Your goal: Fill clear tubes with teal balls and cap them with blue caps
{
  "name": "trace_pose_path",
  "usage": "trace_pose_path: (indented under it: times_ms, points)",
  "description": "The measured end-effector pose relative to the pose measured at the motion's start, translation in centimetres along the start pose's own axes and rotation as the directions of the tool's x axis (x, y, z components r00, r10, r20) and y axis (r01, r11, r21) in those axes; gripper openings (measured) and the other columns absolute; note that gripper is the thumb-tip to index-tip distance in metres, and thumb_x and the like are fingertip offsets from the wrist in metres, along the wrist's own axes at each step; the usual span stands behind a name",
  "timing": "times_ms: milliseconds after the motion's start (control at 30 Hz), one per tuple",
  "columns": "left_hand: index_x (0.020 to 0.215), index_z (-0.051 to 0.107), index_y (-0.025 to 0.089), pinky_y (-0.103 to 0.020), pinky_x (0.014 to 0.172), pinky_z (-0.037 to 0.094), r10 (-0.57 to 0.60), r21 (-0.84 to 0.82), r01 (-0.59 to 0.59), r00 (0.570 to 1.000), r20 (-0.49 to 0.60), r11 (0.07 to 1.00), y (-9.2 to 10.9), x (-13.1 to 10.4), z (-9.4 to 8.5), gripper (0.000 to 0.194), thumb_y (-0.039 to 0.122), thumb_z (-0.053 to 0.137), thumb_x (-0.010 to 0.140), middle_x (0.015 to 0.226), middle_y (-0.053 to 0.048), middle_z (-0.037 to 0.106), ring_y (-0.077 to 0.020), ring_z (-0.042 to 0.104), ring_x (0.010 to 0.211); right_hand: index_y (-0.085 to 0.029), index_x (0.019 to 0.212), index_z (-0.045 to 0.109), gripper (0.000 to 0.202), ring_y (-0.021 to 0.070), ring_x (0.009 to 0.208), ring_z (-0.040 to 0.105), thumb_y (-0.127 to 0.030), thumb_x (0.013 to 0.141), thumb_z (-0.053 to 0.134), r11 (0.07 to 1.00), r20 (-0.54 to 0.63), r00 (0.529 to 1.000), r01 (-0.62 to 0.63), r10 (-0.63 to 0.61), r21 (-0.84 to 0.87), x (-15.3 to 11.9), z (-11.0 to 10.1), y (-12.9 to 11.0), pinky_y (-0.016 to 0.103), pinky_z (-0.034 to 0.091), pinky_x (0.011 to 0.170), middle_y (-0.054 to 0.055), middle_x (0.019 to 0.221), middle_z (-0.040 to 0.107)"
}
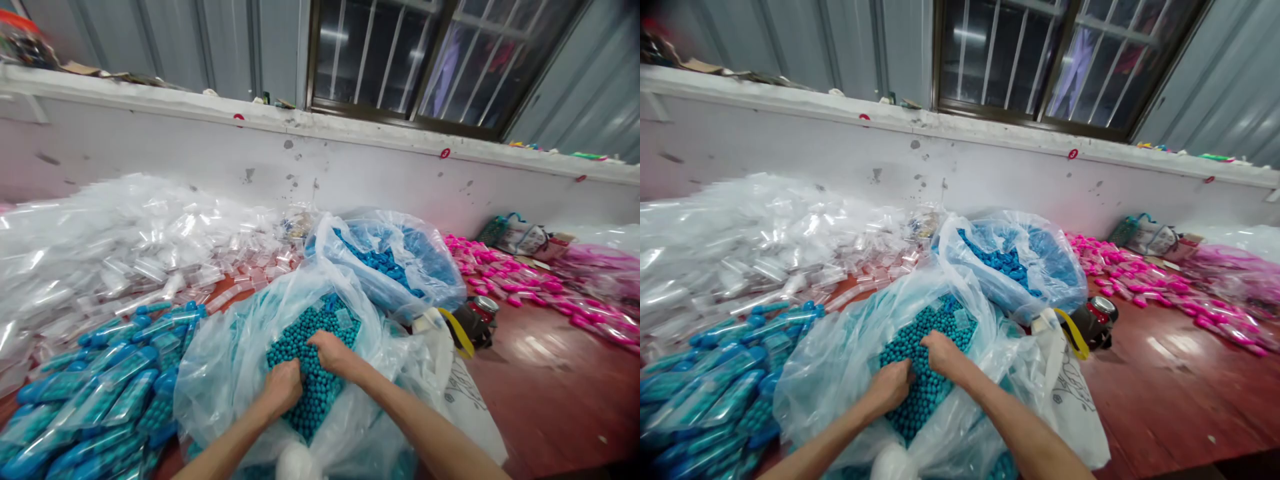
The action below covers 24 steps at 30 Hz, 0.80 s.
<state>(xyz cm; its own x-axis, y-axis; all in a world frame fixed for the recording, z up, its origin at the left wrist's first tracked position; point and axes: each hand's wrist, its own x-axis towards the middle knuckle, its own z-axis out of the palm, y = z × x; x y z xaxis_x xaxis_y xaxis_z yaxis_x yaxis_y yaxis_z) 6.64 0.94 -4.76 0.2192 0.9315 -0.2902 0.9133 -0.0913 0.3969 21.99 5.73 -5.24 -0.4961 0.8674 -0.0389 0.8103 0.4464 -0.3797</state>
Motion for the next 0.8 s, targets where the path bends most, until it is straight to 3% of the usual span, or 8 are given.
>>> trace_pose_path:
  times_ms: [200, 300, 400, 500, 600, 700, 800]
  points:
    - [0.099, 0.054, 0.008, -0.046, 0.086, 0.035, -0.093, -0.088, 0.083, 0.989, -0.118, 0.993, 0.8, 0.9, -0.1, 0.032, 0.008, 0.027, 0.081, 0.106, -0.024, 0.057, -0.0317, 0.055, 0.101, -0.011, 0.102, 0.057, 0.026, 0.0203, 0.099, 0.050, -0.017, 0.085, 0.039, 0.954, -0.200, 0.933, -0.287, 0.300, 0.090, 3.8, -1.0, 3.5, 0.029, 0.035, 0.086, 0.014, 0.108, 0.053]
    - [0.091, 0.055, 0.011, -0.043, 0.088, 0.035, -0.126, -0.228, 0.101, 0.987, -0.100, 0.968, 0.7, 2.1, 0.1, 0.021, 0.008, 0.040, 0.076, 0.099, -0.020, 0.060, -0.0310, 0.054, 0.101, -0.014, 0.105, 0.059, 0.030, 0.0206, 0.101, 0.050, -0.029, 0.087, 0.041, 0.922, -0.240, 0.893, -0.348, 0.382, 0.171, 3.8, -0.1, 3.7, 0.029, 0.035, 0.088, 0.012, 0.107, 0.055]
    - [0.080, 0.054, 0.015, -0.039, 0.085, 0.039, -0.178, -0.415, 0.143, 0.983, -0.045, 0.899, 1.0, 3.6, 0.6, 0.012, 0.010, 0.052, 0.069, 0.084, -0.014, 0.063, -0.0293, 0.058, 0.095, -0.015, 0.098, 0.063, 0.033, 0.0188, 0.096, 0.054, -0.036, 0.087, 0.040, 0.907, -0.240, 0.886, -0.338, 0.397, 0.251, 3.5, 1.1, 2.8, 0.026, 0.037, 0.086, 0.010, 0.099, 0.061]
    - [0.082, 0.052, 0.017, -0.036, 0.070, 0.046, -0.231, -0.612, 0.212, 0.972, 0.050, 0.762, 1.4, 4.5, 1.3, 0.014, 0.014, 0.053, 0.069, 0.073, -0.008, 0.063, -0.0258, 0.062, 0.077, -0.015, 0.095, 0.064, 0.031, 0.0169, 0.092, 0.057, -0.032, 0.086, 0.040, 0.902, -0.221, 0.902, -0.293, 0.371, 0.318, 3.0, 2.1, 1.4, 0.024, 0.040, 0.082, 0.007, 0.095, 0.065]
    - [0.093, 0.050, 0.017, -0.033, 0.056, 0.048, -0.211, -0.771, 0.262, 0.963, 0.168, 0.580, 1.0, 4.1, 1.6, 0.020, 0.016, 0.047, 0.073, 0.071, -0.005, 0.062, -0.0215, 0.062, 0.065, -0.019, 0.093, 0.066, 0.025, 0.0151, 0.085, 0.060, -0.029, 0.083, 0.046, 0.909, -0.171, 0.945, -0.202, 0.278, 0.364, 2.0, 2.0, 0.3, 0.022, 0.043, 0.076, 0.001, 0.089, 0.068]
    - [0.099, 0.046, 0.019, -0.029, 0.053, 0.049, -0.154, -0.858, 0.276, 0.961, 0.231, 0.434, 0.0, 3.2, 1.5, 0.023, 0.019, 0.046, 0.076, 0.077, -0.003, 0.063, -0.0184, 0.062, 0.070, -0.024, 0.091, 0.068, 0.020, 0.0126, 0.082, 0.061, -0.028, 0.078, 0.053, 0.948, -0.154, 0.982, -0.057, 0.110, 0.312, 1.8, 0.3, -0.2, 0.018, 0.044, 0.075, -0.004, 0.087, 0.069]
    - [0.101, 0.045, 0.021, -0.027, 0.052, 0.048, -0.114, -0.923, 0.309, 0.950, 0.290, 0.231, -0.6, 2.6, 1.1, 0.028, 0.022, 0.053, 0.074, 0.080, -0.002, 0.063, -0.0178, 0.062, 0.072, -0.021, 0.097, 0.067, 0.025, 0.0140, 0.092, 0.059, -0.020, 0.082, 0.046, 0.984, -0.221, 0.973, -0.033, 0.072, 0.174, 3.2, -2.1, 0.7, 0.021, 0.041, 0.083, 0.001, 0.097, 0.067]
